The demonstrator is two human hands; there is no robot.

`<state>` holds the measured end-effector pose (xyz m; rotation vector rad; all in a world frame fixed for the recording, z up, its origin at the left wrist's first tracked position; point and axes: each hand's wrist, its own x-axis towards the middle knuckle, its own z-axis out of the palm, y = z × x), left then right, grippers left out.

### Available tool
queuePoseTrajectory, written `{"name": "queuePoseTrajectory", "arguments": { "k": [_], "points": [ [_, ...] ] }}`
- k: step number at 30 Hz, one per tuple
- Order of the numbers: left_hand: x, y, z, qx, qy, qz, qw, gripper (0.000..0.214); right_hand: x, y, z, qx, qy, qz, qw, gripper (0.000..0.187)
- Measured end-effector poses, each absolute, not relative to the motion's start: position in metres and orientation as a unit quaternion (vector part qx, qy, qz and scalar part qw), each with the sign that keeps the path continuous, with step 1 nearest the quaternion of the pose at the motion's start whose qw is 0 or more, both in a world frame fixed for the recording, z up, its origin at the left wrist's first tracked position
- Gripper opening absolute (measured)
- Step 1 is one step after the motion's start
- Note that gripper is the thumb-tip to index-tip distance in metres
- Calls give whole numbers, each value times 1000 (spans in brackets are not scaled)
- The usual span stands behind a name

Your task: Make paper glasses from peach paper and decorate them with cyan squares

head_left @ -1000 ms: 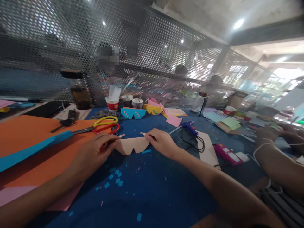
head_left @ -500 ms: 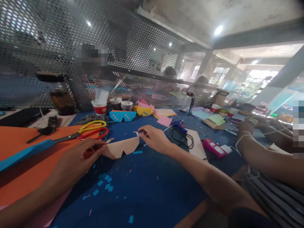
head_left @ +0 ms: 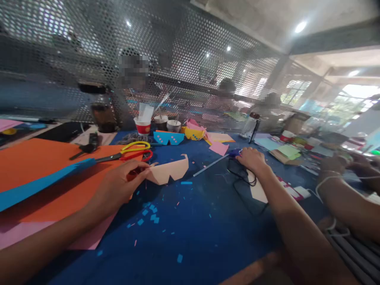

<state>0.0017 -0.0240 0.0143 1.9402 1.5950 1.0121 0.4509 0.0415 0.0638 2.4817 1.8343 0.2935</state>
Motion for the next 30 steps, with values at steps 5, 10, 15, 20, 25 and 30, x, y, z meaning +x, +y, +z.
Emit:
{"name": "queuePoseTrajectory", "arguments": {
  "k": [5, 10, 15, 20, 25, 30],
  "points": [
    [4, -24, 16, 697, 562, 382, 229, 37, 466, 51, 52, 802, 587, 82, 74, 44],
    [3, -22, 15, 696, 555, 401, 218, 42, 471, 53, 50, 810, 577, 88, 58, 37],
    [4, -24, 17, 681, 567, 409, 218, 44, 470, 53, 48, 823, 562, 80, 15, 36],
    [2, -22, 14, 685, 557, 415, 219, 44, 467, 51, 57, 840, 533, 83, -58, 41],
    [2, -20, 12, 684, 553, 422, 218, 43, 461, 50, 74, 824, 526, 99, -187, 50],
    [1, -19, 10, 686, 548, 427, 217, 40, 442, 50, 81, 777, 538, 80, -317, 56]
  ]
}}
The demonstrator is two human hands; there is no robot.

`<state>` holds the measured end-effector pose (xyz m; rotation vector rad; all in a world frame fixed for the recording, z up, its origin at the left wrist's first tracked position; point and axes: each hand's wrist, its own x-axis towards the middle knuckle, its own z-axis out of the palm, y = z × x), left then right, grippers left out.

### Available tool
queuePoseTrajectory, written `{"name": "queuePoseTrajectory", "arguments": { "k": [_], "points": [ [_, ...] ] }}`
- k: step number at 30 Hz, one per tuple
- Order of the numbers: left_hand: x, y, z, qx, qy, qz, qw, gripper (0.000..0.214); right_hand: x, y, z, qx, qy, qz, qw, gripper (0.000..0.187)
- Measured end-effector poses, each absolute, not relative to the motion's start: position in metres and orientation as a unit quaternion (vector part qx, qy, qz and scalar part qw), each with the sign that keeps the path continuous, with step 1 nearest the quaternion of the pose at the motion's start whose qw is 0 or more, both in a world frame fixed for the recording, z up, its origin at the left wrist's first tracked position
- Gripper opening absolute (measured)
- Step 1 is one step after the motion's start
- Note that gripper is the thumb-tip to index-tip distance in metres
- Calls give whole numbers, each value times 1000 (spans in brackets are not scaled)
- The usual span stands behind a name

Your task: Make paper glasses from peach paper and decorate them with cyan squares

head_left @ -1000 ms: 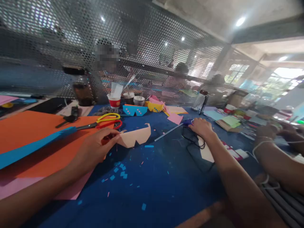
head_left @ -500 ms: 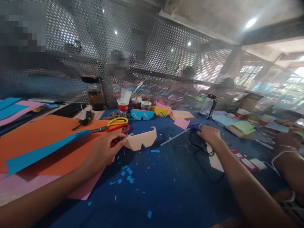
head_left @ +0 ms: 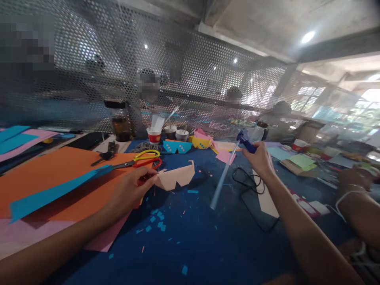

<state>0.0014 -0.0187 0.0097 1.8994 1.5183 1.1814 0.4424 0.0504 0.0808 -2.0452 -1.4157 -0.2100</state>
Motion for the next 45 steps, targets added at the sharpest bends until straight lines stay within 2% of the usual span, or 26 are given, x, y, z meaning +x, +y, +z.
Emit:
{"name": "queuePoseTrajectory", "arguments": {
  "k": [6, 9, 13, 16, 24, 31, 45],
  "points": [
    [-6, -15, 0, 700, 543, 413, 211, 39, 427, 50, 77, -723, -532, -37, 439, 48],
    [-6, -14, 0, 701, 541, 414, 210, 40, 428, 52, 75, -696, -517, 6, 498, 54],
    [-4, -15, 4, 699, 544, 416, 206, 44, 421, 54, 72, -637, -521, 111, 558, 65],
    [-4, -15, 5, 702, 542, 413, 207, 46, 407, 49, 70, -577, -541, 207, 576, 57],
    [-4, -16, 6, 699, 543, 417, 205, 41, 378, 31, 69, -452, -557, 373, 588, 47],
    [-4, -15, 6, 691, 546, 421, 216, 44, 355, 16, 71, -397, -560, 482, 545, 48],
    [0, -11, -2, 704, 544, 412, 195, 41, 328, -10, 70, -324, -583, 579, 470, 41]
  ]
}}
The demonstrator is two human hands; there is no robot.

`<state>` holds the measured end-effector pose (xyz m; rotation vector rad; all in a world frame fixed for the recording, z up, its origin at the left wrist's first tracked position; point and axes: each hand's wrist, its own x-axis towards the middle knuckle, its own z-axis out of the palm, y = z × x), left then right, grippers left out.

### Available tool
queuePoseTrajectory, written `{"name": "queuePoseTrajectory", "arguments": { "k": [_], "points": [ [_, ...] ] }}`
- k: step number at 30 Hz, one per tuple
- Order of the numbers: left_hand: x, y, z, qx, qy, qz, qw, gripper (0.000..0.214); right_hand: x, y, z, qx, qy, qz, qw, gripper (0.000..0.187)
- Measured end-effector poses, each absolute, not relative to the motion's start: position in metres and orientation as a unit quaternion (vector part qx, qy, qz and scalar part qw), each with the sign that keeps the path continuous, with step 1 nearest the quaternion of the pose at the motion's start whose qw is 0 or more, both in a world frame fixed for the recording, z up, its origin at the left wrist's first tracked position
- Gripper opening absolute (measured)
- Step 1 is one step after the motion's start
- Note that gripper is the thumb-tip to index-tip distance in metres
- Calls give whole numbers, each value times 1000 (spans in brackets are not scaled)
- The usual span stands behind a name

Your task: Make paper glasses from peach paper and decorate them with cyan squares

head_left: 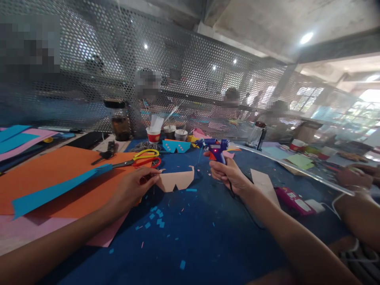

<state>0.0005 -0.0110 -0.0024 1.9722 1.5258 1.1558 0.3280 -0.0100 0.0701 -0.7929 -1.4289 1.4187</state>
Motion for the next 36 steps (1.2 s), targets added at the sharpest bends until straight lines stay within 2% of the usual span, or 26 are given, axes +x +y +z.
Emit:
{"name": "queuePoseTrajectory", "arguments": {
  "k": [6, 13, 17, 23, 36],
  "points": [
    [1, -13, 4, 708, 529, 436, 171, 44, 324, -16, 69, -341, -621, 552, 441, 45],
    [28, -38, 68, 727, 443, 512, 115, 25, 321, -23, 64, -363, -676, 494, 408, 49],
    [47, -43, 92, 744, 401, 529, 79, 26, 320, -28, 61, -359, -714, 440, 409, 45],
    [54, -46, 93, 742, 404, 533, 49, 26, 316, -37, 70, -364, -737, 430, 373, 44],
    [54, -46, 86, 766, 334, 548, 20, 7, 316, -36, 67, -364, -768, 404, 340, 46]
  ]
}}
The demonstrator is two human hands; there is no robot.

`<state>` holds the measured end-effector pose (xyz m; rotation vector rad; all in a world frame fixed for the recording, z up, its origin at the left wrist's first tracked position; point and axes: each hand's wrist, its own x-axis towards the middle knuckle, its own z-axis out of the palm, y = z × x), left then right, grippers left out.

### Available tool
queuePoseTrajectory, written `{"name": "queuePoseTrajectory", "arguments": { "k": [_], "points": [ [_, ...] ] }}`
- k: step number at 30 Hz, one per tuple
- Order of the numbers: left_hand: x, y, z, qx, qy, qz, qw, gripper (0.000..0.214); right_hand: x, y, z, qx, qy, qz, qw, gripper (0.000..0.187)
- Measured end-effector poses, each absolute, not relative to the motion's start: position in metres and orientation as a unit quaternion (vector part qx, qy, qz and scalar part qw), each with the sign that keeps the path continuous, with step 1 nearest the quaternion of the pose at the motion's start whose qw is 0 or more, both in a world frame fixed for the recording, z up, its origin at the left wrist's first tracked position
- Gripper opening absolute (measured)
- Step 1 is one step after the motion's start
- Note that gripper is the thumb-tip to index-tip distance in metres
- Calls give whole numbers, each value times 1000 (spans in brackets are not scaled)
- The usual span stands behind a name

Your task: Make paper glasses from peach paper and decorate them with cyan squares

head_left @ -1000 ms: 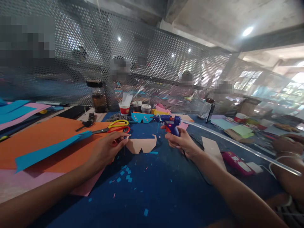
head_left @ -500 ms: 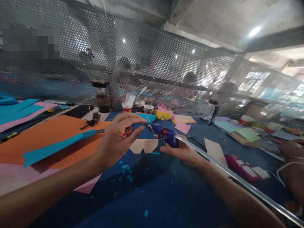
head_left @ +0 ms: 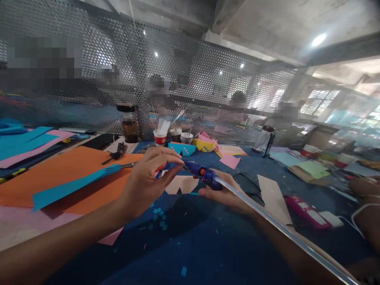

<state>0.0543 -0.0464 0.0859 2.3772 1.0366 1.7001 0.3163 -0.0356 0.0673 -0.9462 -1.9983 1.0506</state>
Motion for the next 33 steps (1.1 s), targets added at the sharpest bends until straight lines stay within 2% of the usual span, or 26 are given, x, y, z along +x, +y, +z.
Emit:
{"name": "queuePoseTrajectory", "arguments": {
  "k": [10, 19, 33],
  "points": [
    [53, -43, 81, 772, 324, 547, -17, 5, 313, -43, 77, -367, -773, 393, 336, 46],
    [51, -45, 82, 787, 308, 532, -49, 18, 311, -42, 77, -365, -773, 403, 327, 50],
    [48, -43, 78, 799, 287, 515, -113, 14, 311, -44, 80, -374, -782, 380, 323, 50]
  ]
}}
